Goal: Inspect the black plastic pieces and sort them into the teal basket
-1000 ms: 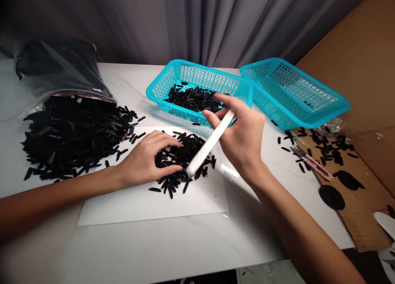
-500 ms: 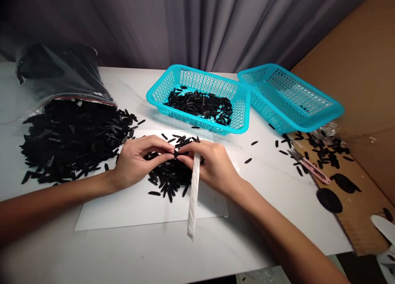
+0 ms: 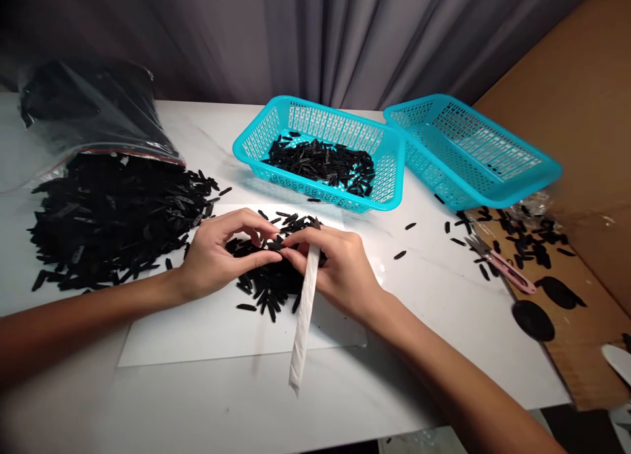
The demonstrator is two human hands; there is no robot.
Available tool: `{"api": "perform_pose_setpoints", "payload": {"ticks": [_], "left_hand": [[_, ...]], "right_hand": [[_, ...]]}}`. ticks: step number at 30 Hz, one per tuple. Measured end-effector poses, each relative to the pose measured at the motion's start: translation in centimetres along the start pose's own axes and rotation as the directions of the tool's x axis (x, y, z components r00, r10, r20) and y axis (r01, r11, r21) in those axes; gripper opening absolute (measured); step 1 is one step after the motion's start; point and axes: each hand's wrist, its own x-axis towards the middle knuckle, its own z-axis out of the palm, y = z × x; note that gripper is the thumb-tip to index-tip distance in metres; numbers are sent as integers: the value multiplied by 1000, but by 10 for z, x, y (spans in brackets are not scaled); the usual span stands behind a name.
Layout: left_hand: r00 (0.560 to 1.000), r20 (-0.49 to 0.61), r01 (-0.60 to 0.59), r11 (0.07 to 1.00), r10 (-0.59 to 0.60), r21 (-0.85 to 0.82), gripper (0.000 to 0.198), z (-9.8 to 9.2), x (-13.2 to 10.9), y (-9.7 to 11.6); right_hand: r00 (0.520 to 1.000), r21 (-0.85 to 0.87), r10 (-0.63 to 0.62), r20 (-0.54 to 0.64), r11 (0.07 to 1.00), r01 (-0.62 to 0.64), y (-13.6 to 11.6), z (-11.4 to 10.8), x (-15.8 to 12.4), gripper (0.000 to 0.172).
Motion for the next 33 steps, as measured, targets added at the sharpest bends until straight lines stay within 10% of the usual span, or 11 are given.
{"api": "perform_pose_setpoints", "payload": {"ticks": [33], "left_hand": [[1000,-20,-5,997,7,72,7,0,0,-1]], "right_hand": [[998,-47,4,-61,999,-7,-4,-5,-3,7]]}}
